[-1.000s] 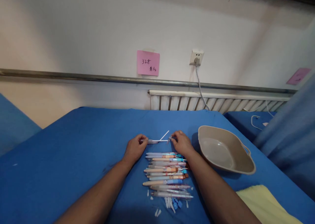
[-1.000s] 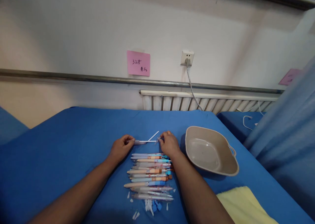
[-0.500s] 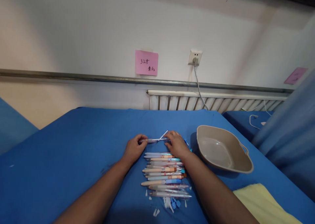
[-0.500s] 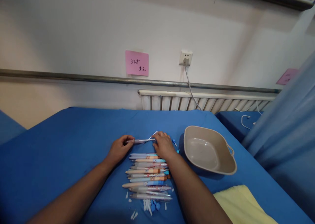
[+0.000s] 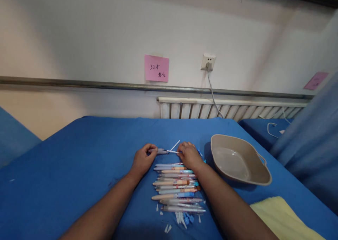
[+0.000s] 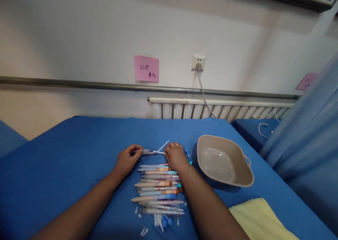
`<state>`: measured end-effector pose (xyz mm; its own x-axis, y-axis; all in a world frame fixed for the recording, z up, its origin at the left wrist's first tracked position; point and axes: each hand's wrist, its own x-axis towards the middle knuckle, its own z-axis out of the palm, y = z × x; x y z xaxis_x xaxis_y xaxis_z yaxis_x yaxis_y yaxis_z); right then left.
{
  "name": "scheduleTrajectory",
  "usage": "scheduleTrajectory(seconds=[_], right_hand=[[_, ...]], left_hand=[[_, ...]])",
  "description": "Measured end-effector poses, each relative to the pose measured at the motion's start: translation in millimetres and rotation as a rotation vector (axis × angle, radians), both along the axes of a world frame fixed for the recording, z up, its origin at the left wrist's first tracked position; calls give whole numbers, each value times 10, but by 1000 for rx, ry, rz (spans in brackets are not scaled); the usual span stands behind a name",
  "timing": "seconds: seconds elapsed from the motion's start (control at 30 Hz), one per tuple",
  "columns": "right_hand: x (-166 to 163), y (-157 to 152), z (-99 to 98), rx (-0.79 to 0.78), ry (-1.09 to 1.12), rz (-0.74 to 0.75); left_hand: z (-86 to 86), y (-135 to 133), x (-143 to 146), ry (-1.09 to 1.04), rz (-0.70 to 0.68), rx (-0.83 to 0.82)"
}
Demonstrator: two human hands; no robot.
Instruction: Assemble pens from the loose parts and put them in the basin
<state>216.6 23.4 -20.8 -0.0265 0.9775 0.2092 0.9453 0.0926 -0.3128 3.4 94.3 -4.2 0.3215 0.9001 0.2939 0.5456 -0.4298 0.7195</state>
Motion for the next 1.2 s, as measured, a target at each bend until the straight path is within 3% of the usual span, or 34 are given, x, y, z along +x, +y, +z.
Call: scheduleTrajectory(seconds=[0.37, 0.6, 0.77, 0.97, 1.2], right_hand=[[-5, -35, 60, -27, -70, -97], [2, -51, 78, 4, -46, -104], [20, -88, 154, -3, -2, -264], [99, -123, 169, -60, -96, -469], [149, -107, 101, -185, -32, -398]], left_hand=[[-7, 32, -14, 6, 42, -44], [-54, 8, 7, 80, -90, -98], [-63, -26, 22, 140, -184, -103], [-4, 36, -50, 219, -193, -2], [-36, 144, -135, 394, -233, 27]])
